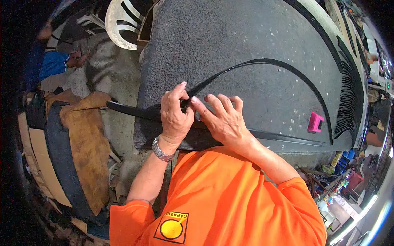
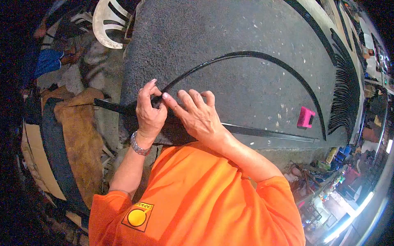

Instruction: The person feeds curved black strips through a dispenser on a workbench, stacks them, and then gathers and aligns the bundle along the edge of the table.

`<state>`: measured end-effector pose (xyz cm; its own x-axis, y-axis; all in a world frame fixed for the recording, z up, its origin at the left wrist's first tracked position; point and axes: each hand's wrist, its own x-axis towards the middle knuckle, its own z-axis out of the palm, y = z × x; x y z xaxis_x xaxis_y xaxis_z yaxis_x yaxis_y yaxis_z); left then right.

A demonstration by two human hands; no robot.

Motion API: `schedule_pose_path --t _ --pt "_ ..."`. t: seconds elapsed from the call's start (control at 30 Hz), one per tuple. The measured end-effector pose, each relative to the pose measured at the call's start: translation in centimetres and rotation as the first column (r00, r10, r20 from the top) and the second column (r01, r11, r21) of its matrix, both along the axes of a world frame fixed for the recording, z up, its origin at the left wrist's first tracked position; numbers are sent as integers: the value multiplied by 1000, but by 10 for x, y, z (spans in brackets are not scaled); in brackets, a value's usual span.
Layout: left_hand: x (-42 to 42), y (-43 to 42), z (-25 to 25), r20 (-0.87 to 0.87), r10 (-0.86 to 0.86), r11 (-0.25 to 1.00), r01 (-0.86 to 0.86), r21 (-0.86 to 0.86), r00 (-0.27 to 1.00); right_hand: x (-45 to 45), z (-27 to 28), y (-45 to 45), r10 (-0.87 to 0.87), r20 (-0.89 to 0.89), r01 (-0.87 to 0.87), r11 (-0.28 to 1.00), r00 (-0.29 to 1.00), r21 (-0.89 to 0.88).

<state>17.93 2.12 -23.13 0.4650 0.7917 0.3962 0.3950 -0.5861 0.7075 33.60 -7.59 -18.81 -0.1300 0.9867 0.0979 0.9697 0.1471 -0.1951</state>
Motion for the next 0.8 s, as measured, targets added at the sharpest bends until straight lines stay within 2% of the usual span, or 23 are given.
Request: schedule_pose_path --t 0.1,0.23,0.33,0.47,0.57,0.67,0.8 --pt "0 0 1 -7 1 1000 -1 18 1000 0 6 -1 10 21 -10 1000 1000 5" --pt "2 -1 3 10 -4 1000 4 16 1000 7 6 1 -69 -31 71 997 997 34" --pt "2 -1 2 14 0 1000 0 23 1000 14 4 2 -115 30 114 992 993 52" --pt "3 -1 2 11 -8 1000 8 26 1000 10 7 1 -55 -10 56 997 998 62" --pt "3 -1 2 6 -10 999 10 32 1000 6 7 -1 -21 29 20 999 999 33" --pt "1 0 1 6 -8 1000 8 20 1000 11 2 1 -98 -17 99 994 995 56" --pt "3 0 2 7 -8 1000 8 29 1000 27 -1 5 -149 36 147 988 988 51"
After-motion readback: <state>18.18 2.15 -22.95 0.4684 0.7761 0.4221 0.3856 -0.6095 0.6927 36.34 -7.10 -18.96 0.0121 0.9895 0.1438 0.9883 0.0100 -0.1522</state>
